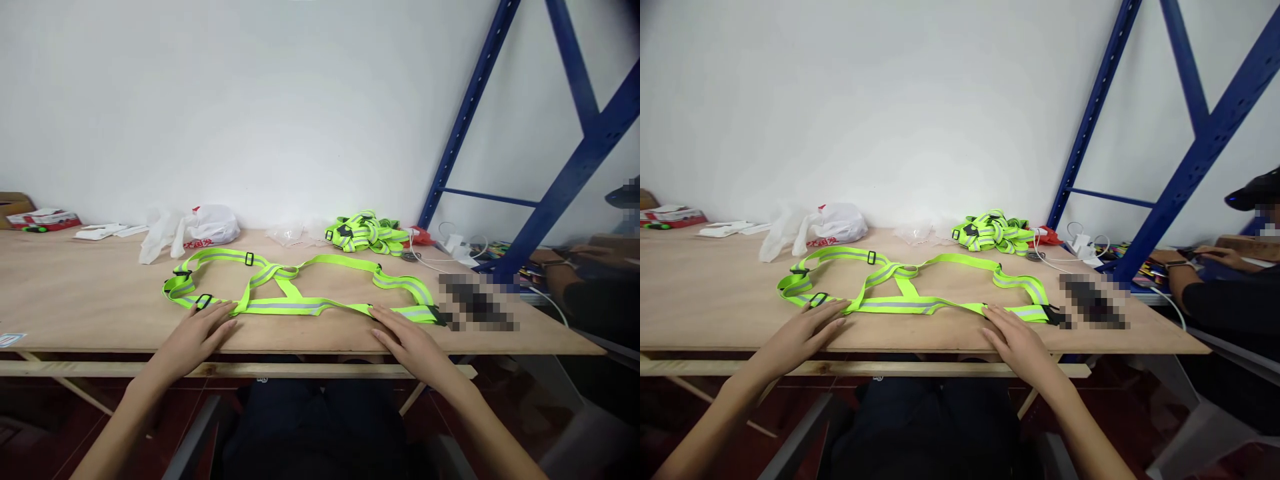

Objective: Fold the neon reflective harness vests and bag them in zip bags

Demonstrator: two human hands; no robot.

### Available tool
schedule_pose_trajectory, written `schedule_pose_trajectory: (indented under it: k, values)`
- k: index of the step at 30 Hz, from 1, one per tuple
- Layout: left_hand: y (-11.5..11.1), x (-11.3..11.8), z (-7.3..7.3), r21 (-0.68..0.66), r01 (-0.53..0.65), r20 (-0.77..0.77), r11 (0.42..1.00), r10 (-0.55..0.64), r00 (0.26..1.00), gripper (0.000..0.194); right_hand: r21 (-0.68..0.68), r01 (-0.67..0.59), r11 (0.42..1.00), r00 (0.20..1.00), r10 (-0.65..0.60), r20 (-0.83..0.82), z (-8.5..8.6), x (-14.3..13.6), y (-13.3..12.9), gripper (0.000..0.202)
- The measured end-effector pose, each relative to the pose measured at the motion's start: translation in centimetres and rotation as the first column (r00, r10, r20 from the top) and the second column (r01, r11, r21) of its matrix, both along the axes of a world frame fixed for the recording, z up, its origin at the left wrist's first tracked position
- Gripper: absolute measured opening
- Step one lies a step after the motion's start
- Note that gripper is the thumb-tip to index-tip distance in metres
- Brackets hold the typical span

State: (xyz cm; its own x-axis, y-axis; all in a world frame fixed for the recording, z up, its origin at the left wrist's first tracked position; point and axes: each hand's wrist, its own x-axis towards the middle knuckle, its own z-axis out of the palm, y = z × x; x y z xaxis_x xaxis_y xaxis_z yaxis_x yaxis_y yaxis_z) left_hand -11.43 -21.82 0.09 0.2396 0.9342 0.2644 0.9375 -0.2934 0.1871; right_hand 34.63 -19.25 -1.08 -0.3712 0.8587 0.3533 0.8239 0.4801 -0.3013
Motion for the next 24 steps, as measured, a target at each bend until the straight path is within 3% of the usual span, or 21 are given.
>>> schedule_pose_trajectory:
  k: [6, 14, 24]
  values:
    - [0.6, 1.2, 0.5, 0.000, -0.020, 0.041, 1.000, 0.020, 0.999, 0.058, 0.013, 0.063, 0.998, 0.998, -0.062, -0.016, -0.8, 0.6, 0.7, 0.045]
    - [2.0, 2.4, 0.3, 0.022, -0.088, 0.063, 0.996, 0.086, 0.994, 0.054, 0.052, 0.049, 0.997, 0.998, -0.046, -0.051, -1.0, 0.6, 0.9, 0.040]
    - [1.7, 2.9, 0.6, -0.022, -0.121, 0.033, 0.992, 0.121, 0.992, 0.058, 0.065, 0.089, 0.994, 0.993, -0.083, -0.089, -1.0, 0.4, 1.2, 0.038]
